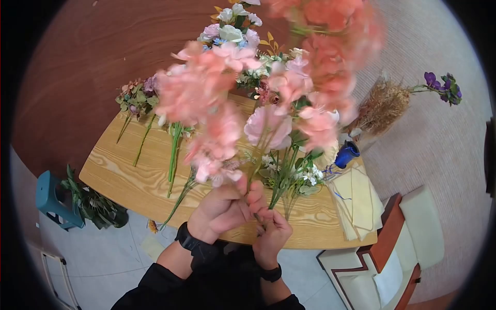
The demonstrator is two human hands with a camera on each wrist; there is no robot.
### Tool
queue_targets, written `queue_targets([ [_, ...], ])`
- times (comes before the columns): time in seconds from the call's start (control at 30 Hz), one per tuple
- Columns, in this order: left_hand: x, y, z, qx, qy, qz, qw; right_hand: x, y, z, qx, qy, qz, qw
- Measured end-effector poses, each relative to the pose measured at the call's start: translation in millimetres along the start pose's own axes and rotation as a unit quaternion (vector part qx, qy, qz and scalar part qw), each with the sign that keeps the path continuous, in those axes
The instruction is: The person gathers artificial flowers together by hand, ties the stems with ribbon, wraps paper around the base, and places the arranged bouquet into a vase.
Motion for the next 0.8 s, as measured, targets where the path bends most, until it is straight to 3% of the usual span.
queue_targets([
  [0.07, 1, 7, -2, -0.021, -0.014, -0.057, 0.998, 0, -1, -1, 0.008, -0.008, -0.009, 1.0],
  [0.17, 4, 28, -7, -0.018, -0.043, 0.027, 0.999, 2, -2, 0, -0.005, -0.009, -0.016, 1.0],
  [0.23, 9, 43, -13, 0.146, 0.037, 0.077, 0.986, 5, -3, 1, -0.009, -0.013, -0.012, 1.0],
  [0.33, 10, 39, -13, 0.144, 0.019, 0.082, 0.986, 7, 1, 4, -0.026, -0.051, -0.025, 0.998],
  [0.4, 12, 32, -11, 0.14, 0.0, 0.087, 0.986, 15, 4, 6, 0.027, -0.009, 0.035, 0.999],
  [0.43, 12, 29, -10, 0.138, -0.01, 0.09, 0.986, 0, 2, 5, -0.051, -0.187, -0.121, 0.974],
  [0.47, 13, 24, -8, 0.136, -0.02, 0.092, 0.986, 1, 2, 4, -0.05, -0.188, -0.12, 0.973],
  [0.53, 15, 16, -4, 0.132, -0.04, 0.097, 0.986, 3, 8, 2, -0.015, -0.04, -0.016, 0.999],
  [0.67, 18, 8, 2, 0.127, -0.079, 0.105, 0.983, 2, 9, 1, -0.035, -0.07, -0.034, 0.996],
  [0.8, 16, 3, 1, 0.122, -0.106, 0.111, 0.981, -1, 10, 2, -0.029, -0.047, -0.029, 0.998],
])
Point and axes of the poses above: each hand's wrist, its own z-axis towards the middle knuckle, its own y-axis out of the palm, x = y × z, the point moved 3 cm from there along z, towards the middle knuckle, and after that the axes turned 13 degrees about y, right-handed, at the moved point
